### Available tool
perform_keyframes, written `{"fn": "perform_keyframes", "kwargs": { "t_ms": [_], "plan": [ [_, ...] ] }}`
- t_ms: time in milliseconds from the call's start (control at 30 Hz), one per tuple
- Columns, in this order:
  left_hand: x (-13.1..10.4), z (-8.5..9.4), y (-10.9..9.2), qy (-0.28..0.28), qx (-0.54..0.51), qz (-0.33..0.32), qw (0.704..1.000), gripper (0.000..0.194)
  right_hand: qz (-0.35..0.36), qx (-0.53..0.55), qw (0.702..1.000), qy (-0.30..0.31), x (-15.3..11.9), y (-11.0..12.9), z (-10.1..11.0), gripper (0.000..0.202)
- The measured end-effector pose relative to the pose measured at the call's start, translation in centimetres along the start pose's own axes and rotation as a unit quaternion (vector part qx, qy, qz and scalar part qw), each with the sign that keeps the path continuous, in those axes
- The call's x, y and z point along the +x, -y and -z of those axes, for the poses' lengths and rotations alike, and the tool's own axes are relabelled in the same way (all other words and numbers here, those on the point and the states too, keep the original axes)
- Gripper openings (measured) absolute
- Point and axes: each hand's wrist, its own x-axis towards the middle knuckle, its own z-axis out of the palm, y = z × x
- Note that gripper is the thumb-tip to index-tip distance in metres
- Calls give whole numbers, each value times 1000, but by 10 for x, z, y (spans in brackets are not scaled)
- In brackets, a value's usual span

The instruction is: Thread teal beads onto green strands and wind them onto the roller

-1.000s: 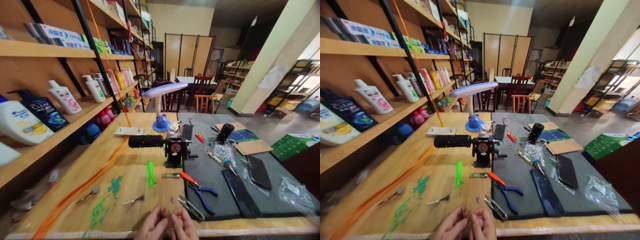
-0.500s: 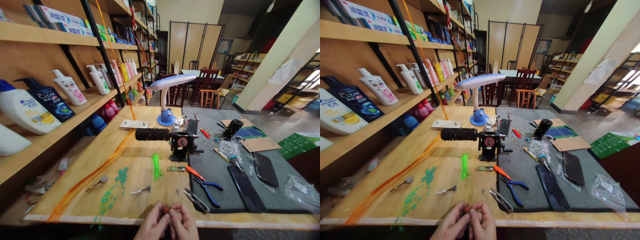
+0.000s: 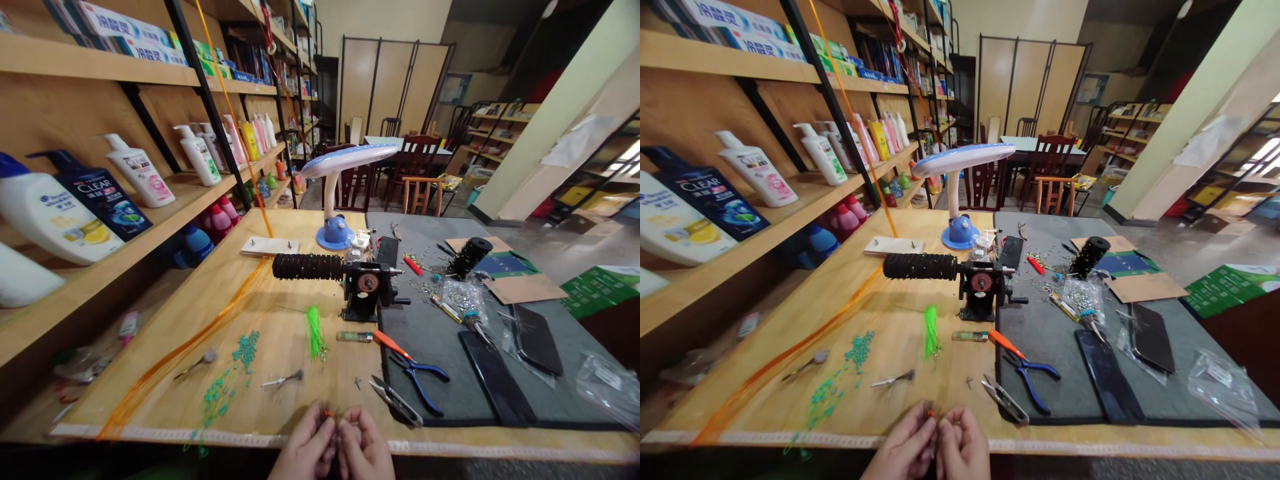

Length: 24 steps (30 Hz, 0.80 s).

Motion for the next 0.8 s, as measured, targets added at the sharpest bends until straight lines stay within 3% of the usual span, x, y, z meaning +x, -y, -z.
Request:
{"fn": "perform_keyframes", "kwargs": {
  "t_ms": [167, 300, 800],
  "plan": [
    [-2, 4, 3, 19, 39, -37, 998, 54, -13, 8, 1000, -9, 0, 2, -1, 54],
    [-2, 7, 4, 33, 34, -28, 998, 53, -23, 18, 1000, -9, -2, 6, -3, 54],
    [1, 10, 15, 4, -31, -3, 1000, 56, -6, -13, 1000, 7, -5, -1, -2, 54]
  ]
}}
